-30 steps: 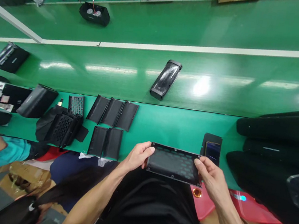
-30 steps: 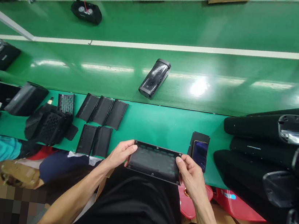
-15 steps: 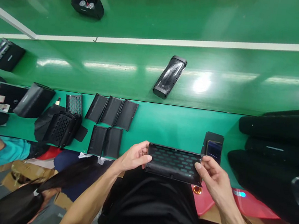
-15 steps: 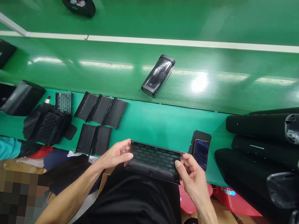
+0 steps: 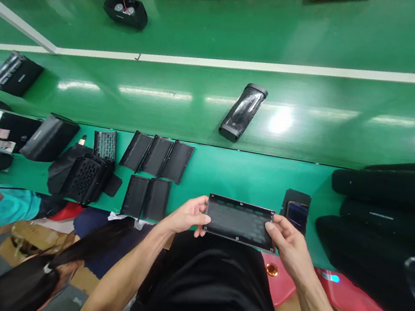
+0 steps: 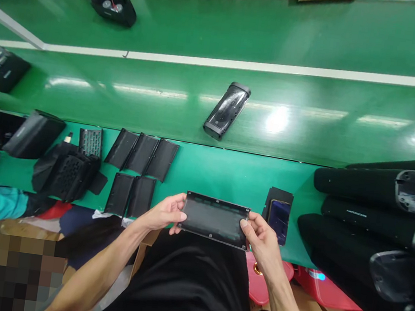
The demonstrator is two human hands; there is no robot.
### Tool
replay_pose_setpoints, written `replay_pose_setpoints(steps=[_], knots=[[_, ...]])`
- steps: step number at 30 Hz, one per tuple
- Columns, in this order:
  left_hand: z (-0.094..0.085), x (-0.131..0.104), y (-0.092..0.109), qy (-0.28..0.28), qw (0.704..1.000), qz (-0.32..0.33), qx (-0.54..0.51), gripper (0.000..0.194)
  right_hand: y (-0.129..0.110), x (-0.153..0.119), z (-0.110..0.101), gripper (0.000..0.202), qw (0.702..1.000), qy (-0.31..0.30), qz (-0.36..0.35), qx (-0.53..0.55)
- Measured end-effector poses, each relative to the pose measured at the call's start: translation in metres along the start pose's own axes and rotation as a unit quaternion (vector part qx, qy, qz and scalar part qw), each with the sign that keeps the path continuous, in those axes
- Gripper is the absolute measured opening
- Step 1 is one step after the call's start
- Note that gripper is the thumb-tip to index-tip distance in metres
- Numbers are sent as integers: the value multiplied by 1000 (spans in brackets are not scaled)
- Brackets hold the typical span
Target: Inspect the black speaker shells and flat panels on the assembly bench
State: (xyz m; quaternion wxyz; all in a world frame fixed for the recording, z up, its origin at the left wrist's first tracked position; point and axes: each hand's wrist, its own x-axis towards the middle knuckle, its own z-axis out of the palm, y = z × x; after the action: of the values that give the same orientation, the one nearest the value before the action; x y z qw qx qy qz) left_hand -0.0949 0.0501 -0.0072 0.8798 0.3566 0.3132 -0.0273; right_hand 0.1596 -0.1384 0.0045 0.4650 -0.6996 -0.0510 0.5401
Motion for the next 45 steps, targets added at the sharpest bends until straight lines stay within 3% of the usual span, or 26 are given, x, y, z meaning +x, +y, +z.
replay_pose_setpoints(steps=[8, 14, 22, 30, 37, 41, 45], knots=[[-3, 7, -2, 9, 998, -5, -59, 53, 3, 10, 3, 59, 1000, -5, 16, 2], [-6, 10, -6, 7, 998, 6, -64, 53, 9, 15, 1, 52, 1000, -13, 14, 9], [-10, 8, -3, -19, 997, 31, -68, 54, -5, 4, 4, 50, 997, -19, -4, 80], [-12, 9, -2, -18, 996, 48, -70, 50, 5, 7, -2, 39, 998, -22, -27, 47], [-12, 11, 0, -16, 995, 59, -79, 50, -6, 7, 5, 49, 998, -1, -5, 70], [-14, 13, -3, -20, 989, 89, -114, 57, -12, 8, 12, 46, 997, -2, -18, 77], [-8, 23, -11, -26, 973, 144, -177, 86, -21, 12, 25, 46, 995, 16, -40, 91]])
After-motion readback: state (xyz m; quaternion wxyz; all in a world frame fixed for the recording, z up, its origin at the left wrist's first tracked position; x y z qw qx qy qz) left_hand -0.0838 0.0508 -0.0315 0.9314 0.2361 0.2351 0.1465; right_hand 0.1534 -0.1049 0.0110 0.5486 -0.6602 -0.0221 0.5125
